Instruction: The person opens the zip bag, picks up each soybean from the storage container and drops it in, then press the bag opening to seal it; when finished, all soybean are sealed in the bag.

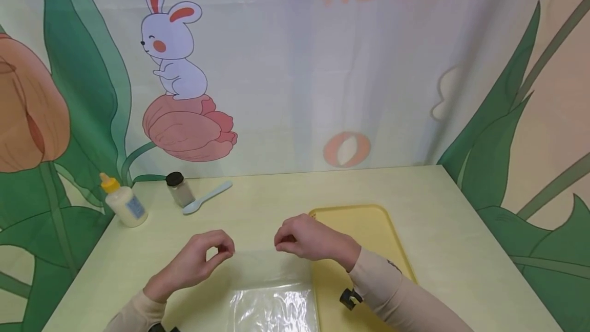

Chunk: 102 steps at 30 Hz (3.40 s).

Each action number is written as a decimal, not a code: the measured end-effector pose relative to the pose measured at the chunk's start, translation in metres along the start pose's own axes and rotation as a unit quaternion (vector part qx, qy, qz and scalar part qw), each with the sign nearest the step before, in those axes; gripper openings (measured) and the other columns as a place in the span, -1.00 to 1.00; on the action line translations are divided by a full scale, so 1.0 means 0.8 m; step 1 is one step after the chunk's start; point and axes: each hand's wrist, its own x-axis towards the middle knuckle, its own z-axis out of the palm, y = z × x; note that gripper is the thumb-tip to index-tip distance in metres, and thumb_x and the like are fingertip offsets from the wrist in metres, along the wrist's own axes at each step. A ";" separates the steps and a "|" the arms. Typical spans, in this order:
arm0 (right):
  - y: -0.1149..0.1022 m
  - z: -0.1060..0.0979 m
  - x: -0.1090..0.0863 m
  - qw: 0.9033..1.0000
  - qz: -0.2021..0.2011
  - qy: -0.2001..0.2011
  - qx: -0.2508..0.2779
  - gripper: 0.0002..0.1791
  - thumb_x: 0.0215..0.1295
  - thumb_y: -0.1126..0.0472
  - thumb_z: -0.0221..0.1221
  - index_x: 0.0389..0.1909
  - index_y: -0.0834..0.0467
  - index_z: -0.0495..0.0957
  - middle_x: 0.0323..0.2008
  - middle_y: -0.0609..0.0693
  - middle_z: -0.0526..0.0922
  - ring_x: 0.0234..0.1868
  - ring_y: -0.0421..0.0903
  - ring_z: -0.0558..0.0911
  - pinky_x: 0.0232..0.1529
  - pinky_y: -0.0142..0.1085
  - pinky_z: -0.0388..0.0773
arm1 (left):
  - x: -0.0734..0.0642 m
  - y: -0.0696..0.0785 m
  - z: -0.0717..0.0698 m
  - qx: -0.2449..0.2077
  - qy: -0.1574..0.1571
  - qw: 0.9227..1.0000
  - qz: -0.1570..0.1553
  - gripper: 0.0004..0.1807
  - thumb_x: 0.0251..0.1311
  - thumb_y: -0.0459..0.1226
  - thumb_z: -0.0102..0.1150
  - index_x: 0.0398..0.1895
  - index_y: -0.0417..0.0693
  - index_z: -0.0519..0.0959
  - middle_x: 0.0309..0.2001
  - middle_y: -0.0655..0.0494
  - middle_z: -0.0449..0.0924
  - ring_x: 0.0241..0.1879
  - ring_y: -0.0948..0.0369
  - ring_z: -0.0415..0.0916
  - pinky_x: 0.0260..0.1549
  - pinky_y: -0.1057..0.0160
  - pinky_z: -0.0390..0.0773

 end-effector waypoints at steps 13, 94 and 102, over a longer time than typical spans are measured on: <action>0.003 -0.002 -0.002 1.000 -0.006 0.001 -0.006 -0.94 0.28 0.24 0.26 -0.34 0.09 0.69 -0.37 -0.14 0.68 -0.37 -0.41 0.56 -0.31 -0.58 0.50 | -0.008 0.000 0.001 -0.002 -0.010 1.000 -0.014 -0.77 0.08 -0.52 0.29 -0.38 0.00 0.56 -0.38 0.30 0.55 -0.37 0.43 0.47 -0.37 0.40 0.56; 0.000 -0.002 -0.002 1.000 -0.005 -0.003 0.000 -0.92 0.31 0.23 0.22 -0.32 0.11 0.68 -0.38 -0.14 0.68 -0.40 -0.41 0.54 -0.32 -0.57 0.50 | 0.066 0.046 0.059 0.150 -0.030 0.980 0.127 -0.77 0.00 -0.45 0.41 -0.30 -0.08 0.60 -0.29 0.15 0.51 -0.25 0.27 0.43 -0.24 0.48 0.49; 0.000 -0.002 -0.002 1.000 -0.002 -0.006 -0.006 -0.91 0.32 0.25 0.21 -0.32 0.13 0.67 -0.38 -0.14 0.67 -0.42 -0.40 0.52 -0.35 -0.56 0.48 | 0.066 0.043 0.065 0.152 0.000 0.976 0.158 -0.80 0.00 -0.49 0.39 -0.41 -0.08 0.57 -0.36 0.17 0.47 -0.32 0.27 0.38 -0.32 0.50 0.43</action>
